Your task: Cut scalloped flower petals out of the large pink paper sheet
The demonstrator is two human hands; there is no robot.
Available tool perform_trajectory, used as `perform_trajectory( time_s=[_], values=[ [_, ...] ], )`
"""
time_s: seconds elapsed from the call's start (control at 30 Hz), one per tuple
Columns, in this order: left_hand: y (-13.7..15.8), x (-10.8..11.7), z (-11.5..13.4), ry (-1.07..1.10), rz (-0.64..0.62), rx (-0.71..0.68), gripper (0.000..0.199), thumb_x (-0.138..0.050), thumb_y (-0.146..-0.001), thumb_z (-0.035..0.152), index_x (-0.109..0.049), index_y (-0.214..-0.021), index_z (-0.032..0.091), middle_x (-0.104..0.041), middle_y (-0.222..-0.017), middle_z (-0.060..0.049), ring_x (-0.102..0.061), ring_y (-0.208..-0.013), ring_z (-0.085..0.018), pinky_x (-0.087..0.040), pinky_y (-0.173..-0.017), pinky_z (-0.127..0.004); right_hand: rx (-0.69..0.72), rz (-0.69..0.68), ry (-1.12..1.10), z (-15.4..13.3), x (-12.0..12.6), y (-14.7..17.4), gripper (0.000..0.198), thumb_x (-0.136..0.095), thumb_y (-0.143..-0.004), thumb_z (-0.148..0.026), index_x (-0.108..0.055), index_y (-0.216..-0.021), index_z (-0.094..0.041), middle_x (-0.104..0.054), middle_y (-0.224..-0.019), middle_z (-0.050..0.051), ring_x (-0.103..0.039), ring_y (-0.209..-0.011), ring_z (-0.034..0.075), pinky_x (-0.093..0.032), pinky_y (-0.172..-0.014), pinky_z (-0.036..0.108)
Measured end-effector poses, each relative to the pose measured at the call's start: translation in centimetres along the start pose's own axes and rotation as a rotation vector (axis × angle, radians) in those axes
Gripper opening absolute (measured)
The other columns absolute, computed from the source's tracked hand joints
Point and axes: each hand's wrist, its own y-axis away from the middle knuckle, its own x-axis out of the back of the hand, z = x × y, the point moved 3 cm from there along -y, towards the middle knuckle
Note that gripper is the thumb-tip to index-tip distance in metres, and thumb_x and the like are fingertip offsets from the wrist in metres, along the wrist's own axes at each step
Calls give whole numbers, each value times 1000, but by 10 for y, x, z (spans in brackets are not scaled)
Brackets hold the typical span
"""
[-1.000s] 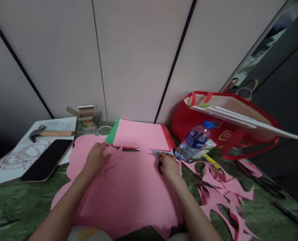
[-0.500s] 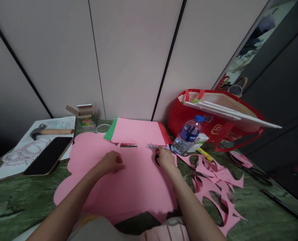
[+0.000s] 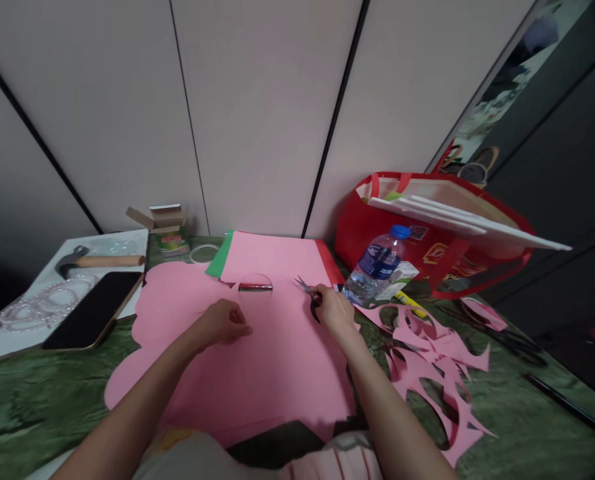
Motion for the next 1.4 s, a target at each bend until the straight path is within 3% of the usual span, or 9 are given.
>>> perform_trajectory(
  time_s=[0.2, 0.27, 0.37, 0.47, 0.6, 0.83, 1.07, 1.23, 1.4],
  values=[
    [0, 13, 5, 67, 166, 10, 31, -65, -57, 42, -55, -67, 15, -54, -53, 1, -50, -47, -13, -34, -44, -24, 161, 221, -287, -12, 46, 6, 21, -48, -77, -22, -55, -97, -18, -64, -85, 4, -59, -73, 17, -43, -62, 23],
    [2, 17, 13, 103, 203, -28, 35, -63, -59, 45, -55, -77, 16, -55, -64, 0, -52, -55, -13, -36, -48, -24, 204, 396, -531, -12, 61, 10, 20, -50, -75, -23, -54, -93, -15, -62, -82, 4, -58, -71, 16, -44, -62, 24],
    [9, 20, 26, -3, 179, -158, 30, -65, -58, 41, -45, -58, 20, -38, -55, 6, -39, -48, -9, -27, -45, -23, 265, 503, -798, -11, 72, 15, 16, -56, -70, -20, -55, -86, -17, -60, -76, 2, -57, -67, 15, -44, -60, 24],
    [15, 20, 30, -191, 107, -210, 44, -65, -58, 41, -27, -51, 21, -22, -55, 7, -21, -45, -7, -16, -44, -24, 323, 514, -734, -16, 77, 21, 16, -56, -69, -17, -58, -86, -17, -60, -76, 1, -57, -67, 15, -45, -63, 25],
    [17, 20, 27, -263, 61, -180, 44, -63, -58, 48, -29, -54, 22, -29, -56, 6, -23, -46, -8, -17, -44, -24, 414, 532, -611, -25, 82, 29, 15, -55, -71, -14, -60, -84, -18, -63, -76, 1, -58, -67, 15, -46, -65, 26],
    [18, 13, 19, -55, 145, 114, 42, -60, -59, 59, -53, -53, 18, -54, -51, -1, -49, -47, -16, -29, -42, -25, 455, 539, -617, -29, 90, 38, 14, -56, -74, -15, -58, -88, -18, -62, -80, 2, -59, -71, 16, -48, -68, 28],
    [18, 2, 32, 637, 26, -61, 32, -60, -73, 37, -59, -95, 14, -69, -78, -9, -64, -64, -21, -51, -53, -30, 568, 809, -543, -41, 99, 50, 26, -62, -71, -15, -55, -95, -20, -59, -101, 8, -53, -100, 24, -40, -87, 40],
    [14, 12, 33, 905, 74, 36, 16, -55, -79, 22, -60, -81, 8, -67, -59, -10, -63, -53, -14, -45, -40, -17, 430, 541, -550, -51, 80, 50, 24, -65, -71, -21, -58, -94, -19, -63, -86, 6, -57, -80, 21, -43, -75, 35],
    [14, 17, 31, 886, 174, -56, 23, -54, -80, 30, -61, -78, 8, -65, -54, -7, -60, -48, -14, -48, -44, -21, 231, -295, -783, -59, 32, 48, 33, -74, -60, -31, -58, -86, -18, -61, -69, 0, -56, -59, 15, -42, -52, 24]
  ],
)
